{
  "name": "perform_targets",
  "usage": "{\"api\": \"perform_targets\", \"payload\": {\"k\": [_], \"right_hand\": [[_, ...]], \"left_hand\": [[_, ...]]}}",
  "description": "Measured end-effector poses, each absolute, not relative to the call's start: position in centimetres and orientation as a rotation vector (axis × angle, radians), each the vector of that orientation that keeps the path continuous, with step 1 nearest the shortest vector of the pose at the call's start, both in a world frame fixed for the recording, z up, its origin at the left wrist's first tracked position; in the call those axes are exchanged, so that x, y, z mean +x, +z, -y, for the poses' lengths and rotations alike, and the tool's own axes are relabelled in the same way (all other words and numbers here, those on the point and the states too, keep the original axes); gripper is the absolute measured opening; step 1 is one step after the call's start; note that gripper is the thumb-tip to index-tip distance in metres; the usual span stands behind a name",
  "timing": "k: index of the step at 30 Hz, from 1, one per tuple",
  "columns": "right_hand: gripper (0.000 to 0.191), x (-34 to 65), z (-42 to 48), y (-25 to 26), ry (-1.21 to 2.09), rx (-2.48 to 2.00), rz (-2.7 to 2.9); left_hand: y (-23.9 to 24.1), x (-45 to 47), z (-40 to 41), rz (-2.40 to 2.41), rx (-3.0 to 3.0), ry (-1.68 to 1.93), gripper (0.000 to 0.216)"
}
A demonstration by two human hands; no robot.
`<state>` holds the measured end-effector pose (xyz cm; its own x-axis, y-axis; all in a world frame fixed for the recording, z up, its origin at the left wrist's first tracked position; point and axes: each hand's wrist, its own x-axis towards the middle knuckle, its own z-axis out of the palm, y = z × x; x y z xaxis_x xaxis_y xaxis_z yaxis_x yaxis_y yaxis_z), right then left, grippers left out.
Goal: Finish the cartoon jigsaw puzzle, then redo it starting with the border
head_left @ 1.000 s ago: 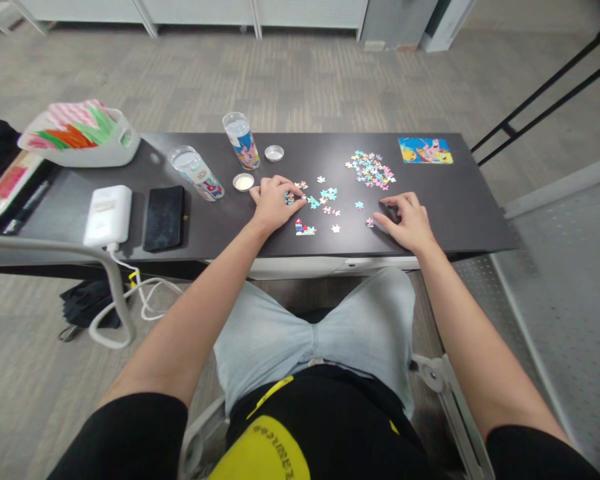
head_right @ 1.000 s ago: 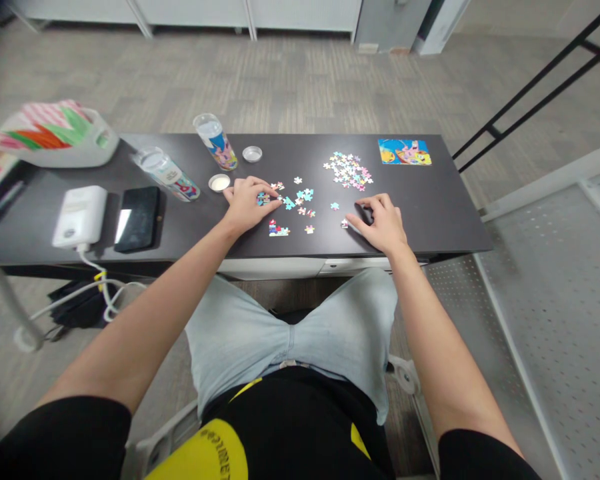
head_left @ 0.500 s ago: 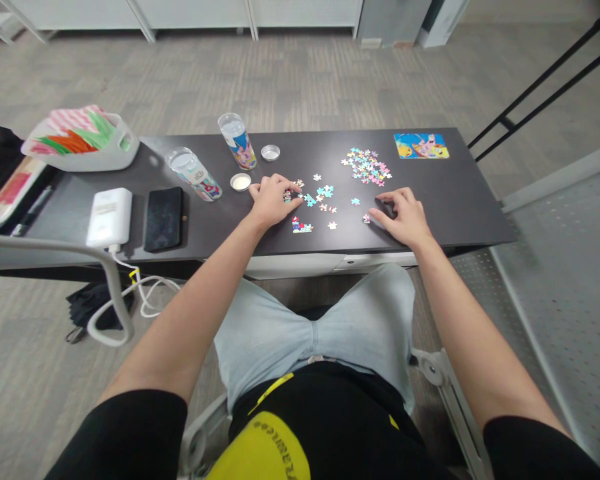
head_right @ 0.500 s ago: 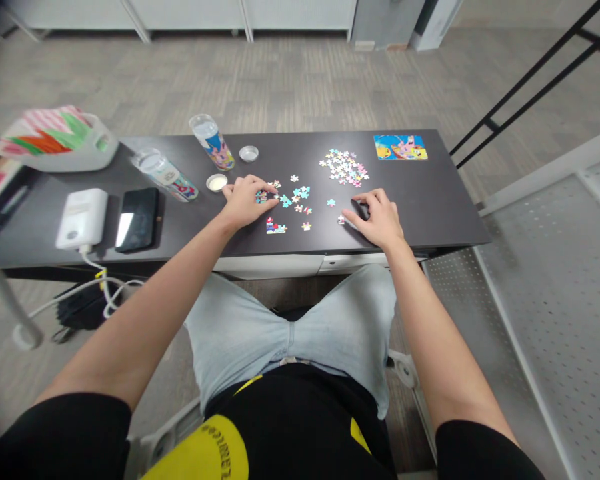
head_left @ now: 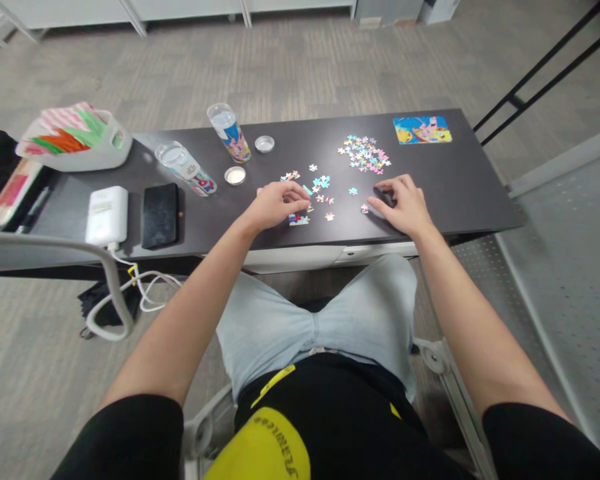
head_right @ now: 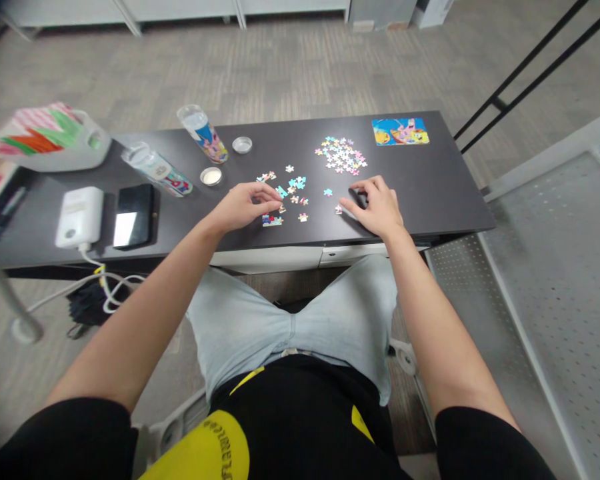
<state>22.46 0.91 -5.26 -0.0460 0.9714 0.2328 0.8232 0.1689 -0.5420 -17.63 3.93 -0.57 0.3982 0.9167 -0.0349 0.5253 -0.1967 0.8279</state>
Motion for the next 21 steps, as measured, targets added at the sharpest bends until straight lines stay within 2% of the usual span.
{"api": "perform_targets", "payload": {"k": [3,10,21], "right_hand": [[0.068,22.5,-0.9,-5.2,0.356,-1.685,1.919],[0.057,22.5,-1.0,-5.1,0.354,-1.688,1.92],[0.06,22.7,-1.1,-5.3,0.354,-1.696,1.936]], "left_hand": [[-0.4,-17.1,-3.2,-1.196,1.889,0.528,0.027],[0.4,-15.9,-3.0,-1.377,2.025,0.343,0.011],[1.1,-15.8,-2.7,-1.447,2.029,0.252,0.011]]}}
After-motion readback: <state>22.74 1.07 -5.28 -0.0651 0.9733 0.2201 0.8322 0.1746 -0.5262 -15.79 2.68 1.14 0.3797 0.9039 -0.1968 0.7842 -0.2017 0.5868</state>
